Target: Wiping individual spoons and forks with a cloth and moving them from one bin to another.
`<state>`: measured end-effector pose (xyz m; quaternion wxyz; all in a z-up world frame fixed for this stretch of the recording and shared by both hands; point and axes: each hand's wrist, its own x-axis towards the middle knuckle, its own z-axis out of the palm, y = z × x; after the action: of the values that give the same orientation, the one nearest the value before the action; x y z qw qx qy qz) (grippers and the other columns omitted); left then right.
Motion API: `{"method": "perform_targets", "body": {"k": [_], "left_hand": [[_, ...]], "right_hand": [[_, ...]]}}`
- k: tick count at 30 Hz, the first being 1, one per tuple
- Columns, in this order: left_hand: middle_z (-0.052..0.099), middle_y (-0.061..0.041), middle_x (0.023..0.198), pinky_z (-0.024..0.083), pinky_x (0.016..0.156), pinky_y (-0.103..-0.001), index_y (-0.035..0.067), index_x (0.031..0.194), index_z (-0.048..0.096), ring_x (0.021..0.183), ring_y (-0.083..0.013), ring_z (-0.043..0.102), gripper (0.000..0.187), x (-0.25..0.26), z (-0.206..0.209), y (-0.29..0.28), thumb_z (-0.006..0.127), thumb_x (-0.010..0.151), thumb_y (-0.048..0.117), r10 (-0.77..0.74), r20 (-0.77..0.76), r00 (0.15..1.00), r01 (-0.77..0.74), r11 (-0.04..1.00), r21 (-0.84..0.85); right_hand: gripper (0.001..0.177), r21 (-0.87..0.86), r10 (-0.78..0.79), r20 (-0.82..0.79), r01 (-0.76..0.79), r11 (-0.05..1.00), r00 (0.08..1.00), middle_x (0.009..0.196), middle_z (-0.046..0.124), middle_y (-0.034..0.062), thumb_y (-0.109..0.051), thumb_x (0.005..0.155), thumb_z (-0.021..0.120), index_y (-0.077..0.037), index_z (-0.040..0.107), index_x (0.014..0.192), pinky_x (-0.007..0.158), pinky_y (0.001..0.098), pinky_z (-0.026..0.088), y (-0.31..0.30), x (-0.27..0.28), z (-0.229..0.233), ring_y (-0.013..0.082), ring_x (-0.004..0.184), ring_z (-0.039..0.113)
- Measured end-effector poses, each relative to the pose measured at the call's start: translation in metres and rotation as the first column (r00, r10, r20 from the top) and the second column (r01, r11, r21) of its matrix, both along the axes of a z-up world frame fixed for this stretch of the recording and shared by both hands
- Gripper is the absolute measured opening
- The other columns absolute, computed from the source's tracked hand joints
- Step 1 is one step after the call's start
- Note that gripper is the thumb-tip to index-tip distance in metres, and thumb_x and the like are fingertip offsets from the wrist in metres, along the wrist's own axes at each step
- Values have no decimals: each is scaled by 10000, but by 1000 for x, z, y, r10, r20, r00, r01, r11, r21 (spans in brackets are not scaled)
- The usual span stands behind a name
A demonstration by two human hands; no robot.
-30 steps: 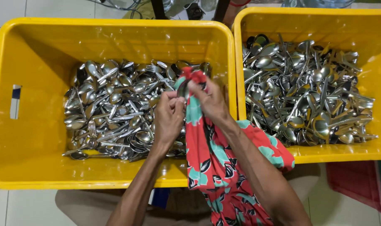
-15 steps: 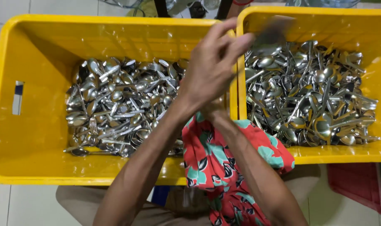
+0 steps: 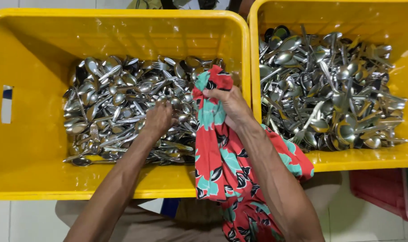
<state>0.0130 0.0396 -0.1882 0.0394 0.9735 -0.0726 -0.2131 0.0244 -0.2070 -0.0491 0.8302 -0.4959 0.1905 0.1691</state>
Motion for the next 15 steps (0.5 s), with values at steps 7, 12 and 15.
{"method": "perform_targets", "body": {"k": [7,12,15], "left_hand": [[753,-182,998,590,802,-568,85,1216,641,940,-417,745,400,7,-59,22,628,870,284,-36,-38,999,32,995,-92],[740,-178,998,581,817,-569,108,1089,594,946,-411,735,332,10,6,32,615,902,381,84,48,995,-80,994,-74],[700,-303,972,546,776,-626,56,1134,541,937,-506,700,264,-21,136,7,549,963,257,238,51,970,-216,938,-271]], "right_hand": [[223,22,17,67,-19,1000,998,919,752,103,-22,779,809,-58,740,988,771,437,643,11,0,6,258,839,767],[568,25,14,60,-16,1000,998,1231,672,146,-487,954,665,-9,669,1260,1082,453,493,19,-2,39,246,1193,626],[409,38,-48,24,47,998,999,1067,697,90,-377,956,665,-22,707,1155,1010,445,543,14,5,43,201,1023,689]]}}
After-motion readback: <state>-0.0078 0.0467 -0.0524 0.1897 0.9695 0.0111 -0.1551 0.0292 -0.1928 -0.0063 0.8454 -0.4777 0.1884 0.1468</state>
